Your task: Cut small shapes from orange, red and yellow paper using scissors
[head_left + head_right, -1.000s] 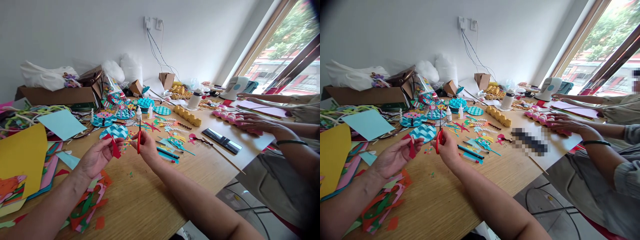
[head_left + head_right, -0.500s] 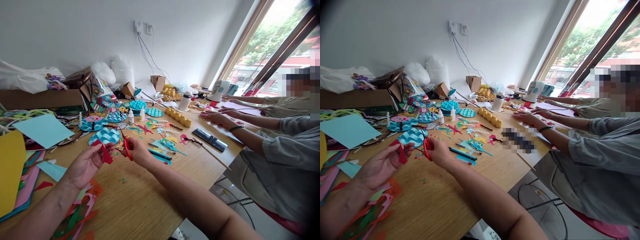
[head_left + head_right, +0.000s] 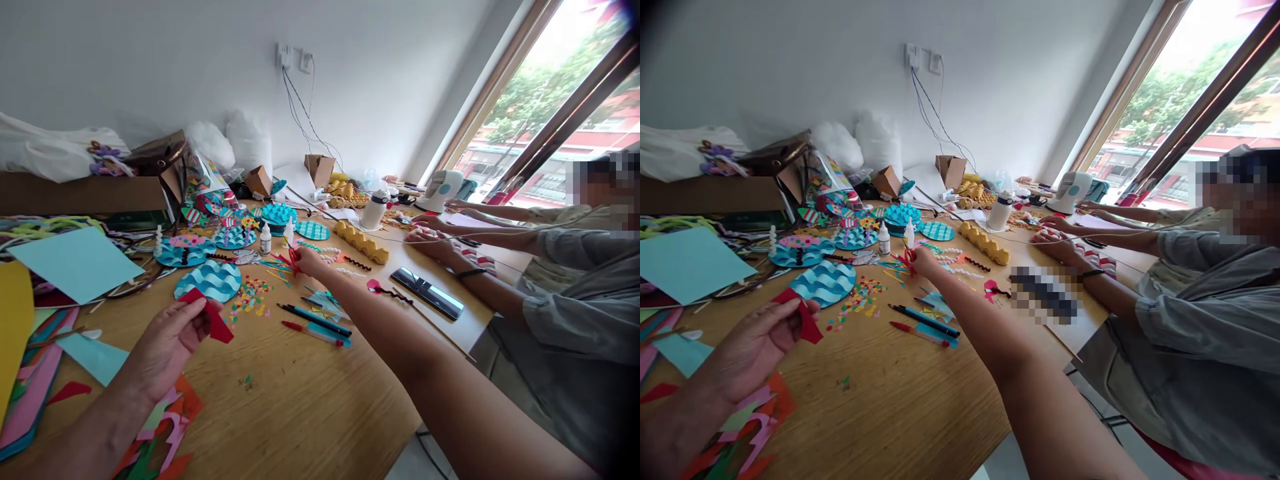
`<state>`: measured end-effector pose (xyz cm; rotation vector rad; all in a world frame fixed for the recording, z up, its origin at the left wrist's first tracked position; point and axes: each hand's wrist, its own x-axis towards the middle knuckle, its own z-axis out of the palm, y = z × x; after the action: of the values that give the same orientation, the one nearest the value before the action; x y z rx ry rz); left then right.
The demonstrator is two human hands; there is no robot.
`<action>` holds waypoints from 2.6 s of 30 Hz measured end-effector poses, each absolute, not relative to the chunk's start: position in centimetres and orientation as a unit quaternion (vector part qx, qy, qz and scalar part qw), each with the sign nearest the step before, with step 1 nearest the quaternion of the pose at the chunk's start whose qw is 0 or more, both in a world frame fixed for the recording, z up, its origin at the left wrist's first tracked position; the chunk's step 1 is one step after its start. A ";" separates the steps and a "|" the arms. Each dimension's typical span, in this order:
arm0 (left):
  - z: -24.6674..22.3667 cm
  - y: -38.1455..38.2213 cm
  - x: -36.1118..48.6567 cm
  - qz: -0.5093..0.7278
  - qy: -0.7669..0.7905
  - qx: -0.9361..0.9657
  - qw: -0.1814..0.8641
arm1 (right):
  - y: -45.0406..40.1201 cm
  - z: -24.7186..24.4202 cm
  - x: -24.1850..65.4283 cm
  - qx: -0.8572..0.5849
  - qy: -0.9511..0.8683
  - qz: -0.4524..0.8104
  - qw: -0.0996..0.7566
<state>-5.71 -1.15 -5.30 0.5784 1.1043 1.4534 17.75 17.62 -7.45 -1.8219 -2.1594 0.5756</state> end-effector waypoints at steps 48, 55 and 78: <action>-3.9 -2.4 -4.8 0.519 0.507 0.535 0.432 | 1.6 -4.8 10.1 -0.371 -0.632 0.570 0.371; -3.2 -1.9 -6.7 0.600 0.482 0.470 0.432 | 0.6 -5.8 10.9 -0.357 -0.712 0.518 0.310; -3.2 -2.1 -6.0 0.597 0.473 0.431 0.484 | -0.1 -5.5 11.0 -0.363 -0.792 0.420 0.255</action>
<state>-6.02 -2.12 -3.22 1.0510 1.1528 1.4536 10.97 -0.09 -5.49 -0.9869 -2.1504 1.1406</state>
